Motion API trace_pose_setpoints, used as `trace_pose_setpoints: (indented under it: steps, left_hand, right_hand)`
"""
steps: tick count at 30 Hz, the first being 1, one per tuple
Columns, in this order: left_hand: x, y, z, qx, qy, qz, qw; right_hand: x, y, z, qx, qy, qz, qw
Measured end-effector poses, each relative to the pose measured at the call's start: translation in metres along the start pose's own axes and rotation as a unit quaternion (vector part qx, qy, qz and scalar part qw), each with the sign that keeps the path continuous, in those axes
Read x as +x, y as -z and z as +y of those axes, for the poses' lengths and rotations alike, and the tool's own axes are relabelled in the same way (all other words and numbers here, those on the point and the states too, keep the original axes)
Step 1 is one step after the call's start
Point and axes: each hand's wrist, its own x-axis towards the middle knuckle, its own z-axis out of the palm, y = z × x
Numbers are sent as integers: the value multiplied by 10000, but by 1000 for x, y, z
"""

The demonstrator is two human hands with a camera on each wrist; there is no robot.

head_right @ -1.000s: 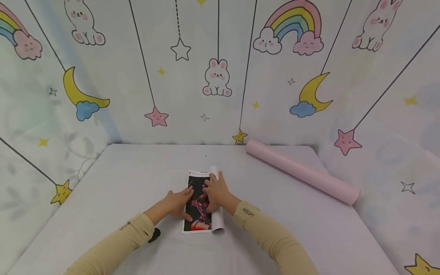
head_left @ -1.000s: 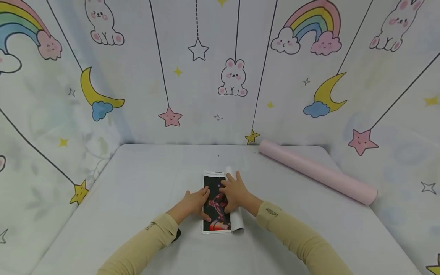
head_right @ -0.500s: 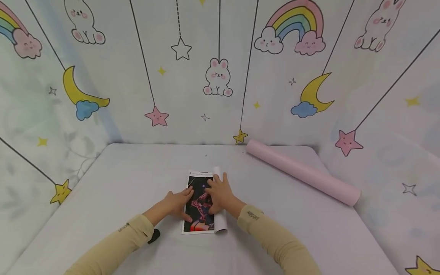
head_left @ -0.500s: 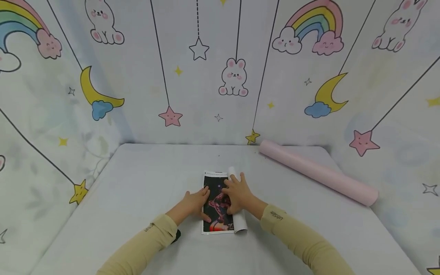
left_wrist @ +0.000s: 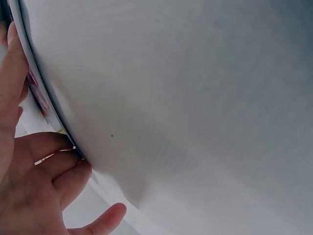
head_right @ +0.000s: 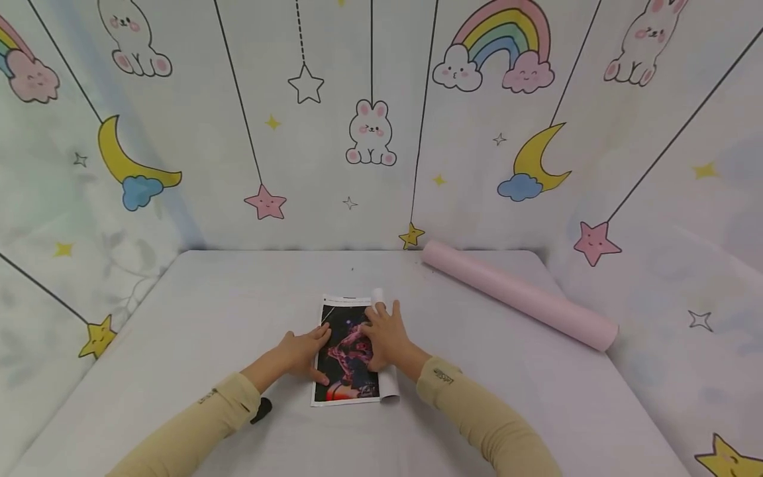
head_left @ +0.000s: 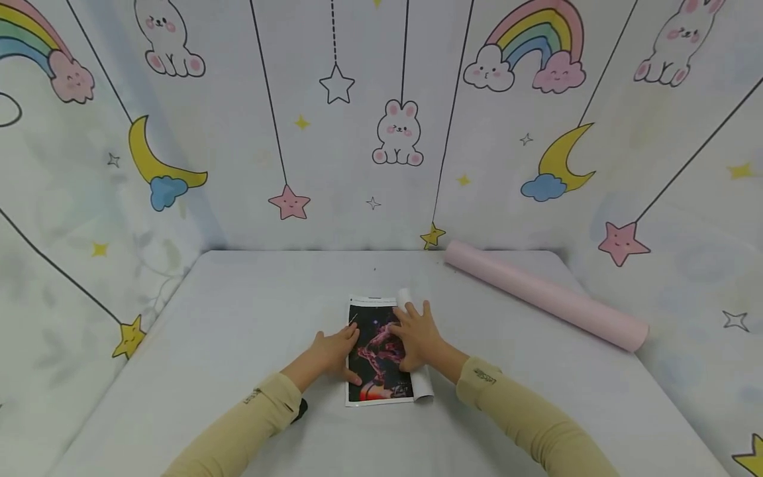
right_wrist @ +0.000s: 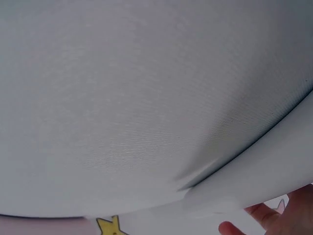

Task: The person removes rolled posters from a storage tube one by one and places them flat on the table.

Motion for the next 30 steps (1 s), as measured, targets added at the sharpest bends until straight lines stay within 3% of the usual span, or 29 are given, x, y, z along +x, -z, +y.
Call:
trace_pose_setpoints:
  steps: [9, 17, 24, 30]
  left_hand:
    - [-5, -7, -6, 54, -30, 41, 10000]
    - [-7, -1, -13, 78, -138, 99, 9998]
    - [-10, -1, -23, -77, -183, 46, 9998]
    - [-12, -1, -25, -172, -168, 35, 9997]
  right_hand:
    - [-10, -6, 1, 147, -197, 25, 9997]
    - [-15, -8, 12, 61, -411, -136, 9990]
    - [-23, -15, 24, 581, -285, 263, 9976]
    - [-30, -21, 28, 487, -365, 270, 9978]
